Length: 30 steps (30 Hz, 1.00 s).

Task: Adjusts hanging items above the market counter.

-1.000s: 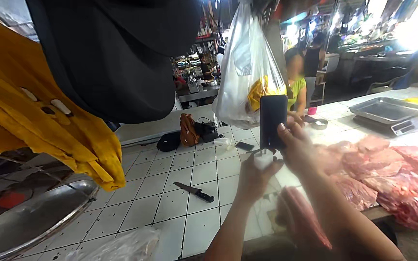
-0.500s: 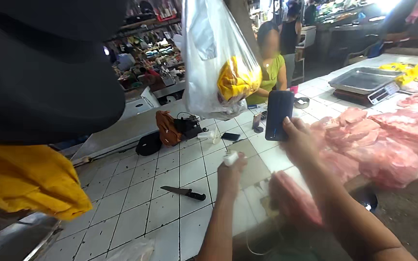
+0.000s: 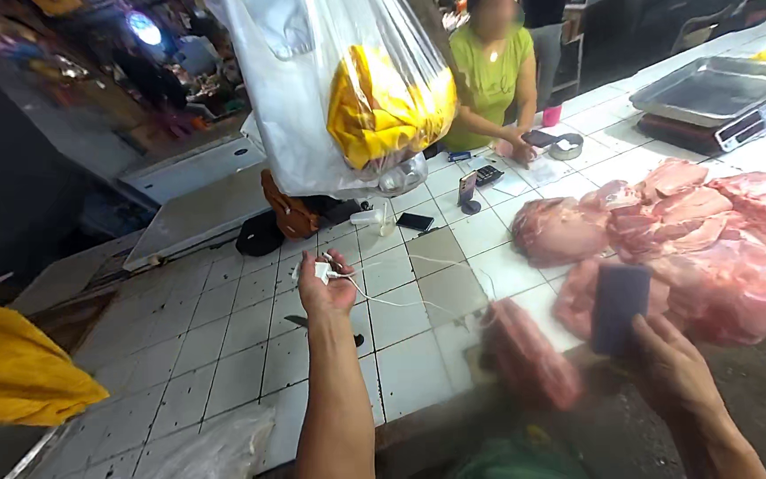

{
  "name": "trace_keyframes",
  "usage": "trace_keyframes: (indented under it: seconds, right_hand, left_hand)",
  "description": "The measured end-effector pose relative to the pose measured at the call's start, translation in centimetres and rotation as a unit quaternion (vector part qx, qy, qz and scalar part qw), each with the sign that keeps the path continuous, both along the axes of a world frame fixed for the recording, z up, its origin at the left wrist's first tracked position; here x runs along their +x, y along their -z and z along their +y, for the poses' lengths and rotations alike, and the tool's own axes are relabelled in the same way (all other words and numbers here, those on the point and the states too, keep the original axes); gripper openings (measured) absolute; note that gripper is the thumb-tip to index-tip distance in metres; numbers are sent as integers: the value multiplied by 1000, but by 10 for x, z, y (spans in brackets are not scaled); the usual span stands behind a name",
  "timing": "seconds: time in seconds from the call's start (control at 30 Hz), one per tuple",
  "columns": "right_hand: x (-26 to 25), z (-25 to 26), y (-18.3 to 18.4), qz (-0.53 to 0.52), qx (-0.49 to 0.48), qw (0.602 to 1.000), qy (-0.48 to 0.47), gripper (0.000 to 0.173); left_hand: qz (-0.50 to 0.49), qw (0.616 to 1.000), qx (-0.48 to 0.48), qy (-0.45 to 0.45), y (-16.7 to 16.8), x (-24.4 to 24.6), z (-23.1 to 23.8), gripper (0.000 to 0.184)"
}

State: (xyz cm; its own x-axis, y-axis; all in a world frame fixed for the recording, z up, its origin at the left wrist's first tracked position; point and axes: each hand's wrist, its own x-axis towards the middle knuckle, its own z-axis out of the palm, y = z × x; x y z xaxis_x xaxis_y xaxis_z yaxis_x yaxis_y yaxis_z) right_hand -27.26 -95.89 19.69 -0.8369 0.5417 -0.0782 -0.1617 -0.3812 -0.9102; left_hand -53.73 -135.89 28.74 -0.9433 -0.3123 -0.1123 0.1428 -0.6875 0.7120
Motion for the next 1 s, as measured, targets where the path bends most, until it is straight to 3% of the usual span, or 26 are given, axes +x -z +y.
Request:
trace_keyframes:
  seconds: [0.27,0.43,0.53,0.67,0.8,0.93,1.0]
  right_hand:
    - [-3,-15,47,-97,-75,985,-124,22]
    - [-33,-64,44,-179,24,954,-238,27]
    - [-71,-119,59,-227,94,921,-304,29]
    - [-131,-188,118,-287,143,873,-366,34]
    - [-164,-227,165,-309,196,841,-399,37]
    - [-170,-243,174,-328,206,833,-395,38]
    - [-170,-246,174,-330,197,836,-392,37]
  left_hand:
    - [-42,992,-16,-114,16,-9,-19,9]
    - [-54,991,-41,-114,50,-22,-32,10]
    - [-64,994,-59,-69,69,-27,-42,14]
    - [-70,993,-92,-2,94,-39,-56,12]
    - [-75,994,-62,57,106,-58,-61,15]
    - [-76,989,-10,128,116,-95,-50,17]
    - [-82,983,-37,157,116,-119,-36,26]
